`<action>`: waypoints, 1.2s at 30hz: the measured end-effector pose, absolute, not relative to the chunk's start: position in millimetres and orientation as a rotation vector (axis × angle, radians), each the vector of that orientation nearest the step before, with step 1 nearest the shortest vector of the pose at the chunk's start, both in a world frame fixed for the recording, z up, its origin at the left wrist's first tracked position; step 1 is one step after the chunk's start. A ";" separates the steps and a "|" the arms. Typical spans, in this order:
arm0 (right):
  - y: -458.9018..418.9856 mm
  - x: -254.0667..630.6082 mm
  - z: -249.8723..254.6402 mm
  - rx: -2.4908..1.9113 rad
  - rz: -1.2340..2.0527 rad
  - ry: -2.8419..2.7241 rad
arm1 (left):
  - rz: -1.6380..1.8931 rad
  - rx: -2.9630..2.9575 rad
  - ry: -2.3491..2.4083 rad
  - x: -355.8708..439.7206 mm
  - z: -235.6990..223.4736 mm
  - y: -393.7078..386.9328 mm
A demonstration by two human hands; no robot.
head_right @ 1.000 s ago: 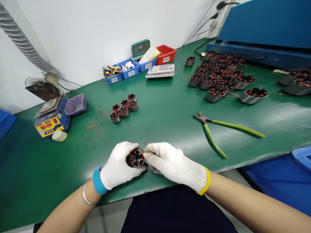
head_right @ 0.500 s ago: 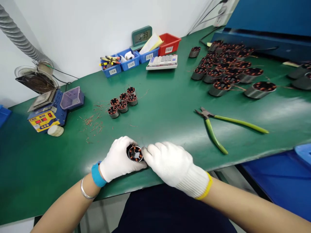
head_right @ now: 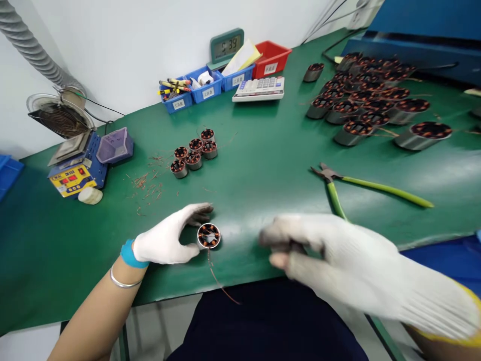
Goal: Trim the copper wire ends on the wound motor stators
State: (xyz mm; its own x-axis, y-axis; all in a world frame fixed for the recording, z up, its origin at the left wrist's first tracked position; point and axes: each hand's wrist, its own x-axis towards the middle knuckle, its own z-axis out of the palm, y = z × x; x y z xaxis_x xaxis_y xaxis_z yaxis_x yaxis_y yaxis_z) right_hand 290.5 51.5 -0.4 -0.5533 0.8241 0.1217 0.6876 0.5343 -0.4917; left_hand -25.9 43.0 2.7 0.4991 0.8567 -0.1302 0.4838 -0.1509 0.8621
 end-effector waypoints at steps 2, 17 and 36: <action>64.2 270.3 0.7 -1.362 0.576 -2.371 | 0.532 1.706 1.149 -27.4 6.6 42.7; 118.9 204.0 8.2 -1.375 1.263 -1.808 | 0.415 1.842 1.606 7.2 11.1 30.0; 116.3 186.2 3.0 -1.386 1.216 -2.206 | 0.391 1.798 1.615 5.5 12.7 32.0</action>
